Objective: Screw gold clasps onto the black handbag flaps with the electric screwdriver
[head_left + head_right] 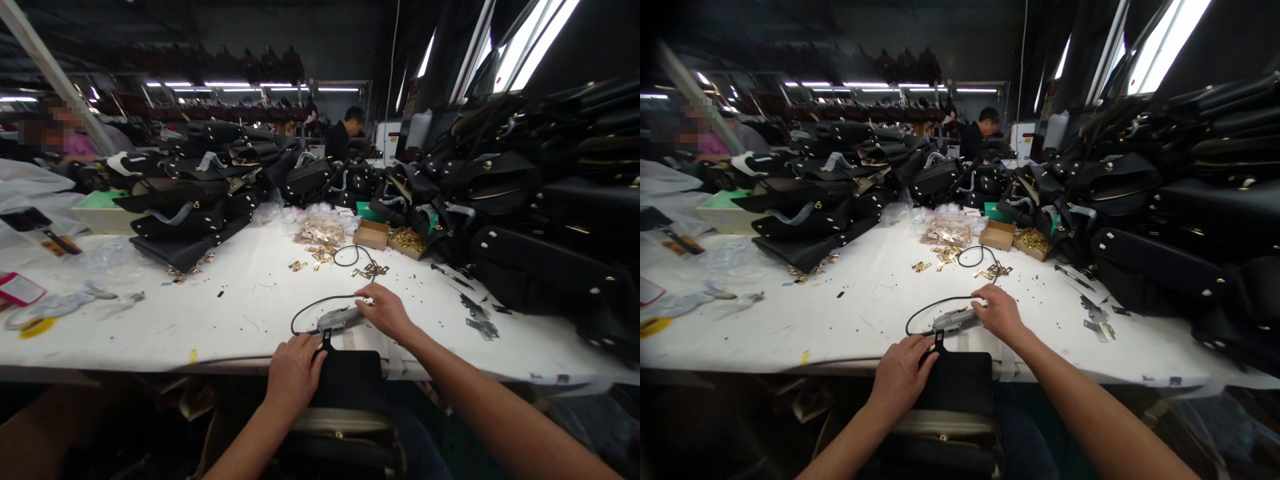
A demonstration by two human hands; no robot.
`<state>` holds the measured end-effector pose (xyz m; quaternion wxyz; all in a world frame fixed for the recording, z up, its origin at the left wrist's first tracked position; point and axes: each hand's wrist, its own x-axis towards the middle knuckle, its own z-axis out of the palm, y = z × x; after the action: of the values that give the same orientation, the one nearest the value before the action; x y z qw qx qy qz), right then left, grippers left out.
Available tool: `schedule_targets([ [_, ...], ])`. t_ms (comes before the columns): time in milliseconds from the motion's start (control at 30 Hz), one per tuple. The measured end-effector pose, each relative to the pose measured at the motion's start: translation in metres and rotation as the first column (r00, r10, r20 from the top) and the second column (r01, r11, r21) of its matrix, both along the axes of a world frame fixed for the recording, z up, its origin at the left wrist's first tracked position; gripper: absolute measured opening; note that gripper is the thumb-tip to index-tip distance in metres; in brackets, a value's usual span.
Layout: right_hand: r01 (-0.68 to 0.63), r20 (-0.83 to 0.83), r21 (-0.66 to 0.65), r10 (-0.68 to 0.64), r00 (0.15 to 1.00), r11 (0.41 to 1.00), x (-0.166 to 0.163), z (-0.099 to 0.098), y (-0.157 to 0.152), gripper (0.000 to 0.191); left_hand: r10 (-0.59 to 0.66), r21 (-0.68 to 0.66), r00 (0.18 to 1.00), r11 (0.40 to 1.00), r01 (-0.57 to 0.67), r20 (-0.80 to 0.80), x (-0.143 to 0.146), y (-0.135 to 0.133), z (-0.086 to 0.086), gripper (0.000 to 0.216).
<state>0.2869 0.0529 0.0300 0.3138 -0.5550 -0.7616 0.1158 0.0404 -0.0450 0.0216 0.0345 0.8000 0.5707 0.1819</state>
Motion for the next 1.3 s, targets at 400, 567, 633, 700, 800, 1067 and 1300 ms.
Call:
schedule_targets([
  [400,-0.003,0.197,-0.234,0.051,0.979,0.972,-0.006,0.012,0.104,0.03,0.019,0.124,0.967,0.991,-0.052,0.254,-0.003,0.004,-0.023,0.015],
  [567,-0.516,0.167,-0.295,0.576,0.801,0.804,-0.016,0.02,0.06,0.047,-0.008,0.037,0.967,0.999,-0.001,0.257,-0.005,0.004,-0.021,0.004],
  [633,-0.495,0.236,-0.275,0.557,0.797,0.824,-0.013,0.019,0.043,0.042,-0.025,0.012,0.966,1.0,0.023,0.258,-0.005,0.006,-0.018,0.01],
  [700,-0.469,0.273,-0.239,0.522,0.808,0.85,-0.007,0.015,0.032,0.033,-0.028,-0.02,0.967,0.999,0.034,0.254,-0.004,0.009,-0.015,0.013],
  [800,-0.497,0.297,-0.202,0.537,0.79,0.844,0.002,0.009,0.028,0.032,-0.033,-0.074,0.973,0.996,0.052,0.229,-0.003,0.014,-0.012,0.013],
  [1067,-0.21,0.368,-0.212,0.277,0.888,0.955,0.029,0.004,0.047,0.029,-0.062,-0.125,0.98,0.988,0.087,0.19,-0.003,0.02,-0.013,0.02],
  [1300,-0.02,0.306,-0.197,0.081,0.949,0.98,0.029,0.009,0.113,0.025,-0.089,-0.099,0.982,0.989,0.107,0.168,-0.004,0.024,-0.019,0.021],
])
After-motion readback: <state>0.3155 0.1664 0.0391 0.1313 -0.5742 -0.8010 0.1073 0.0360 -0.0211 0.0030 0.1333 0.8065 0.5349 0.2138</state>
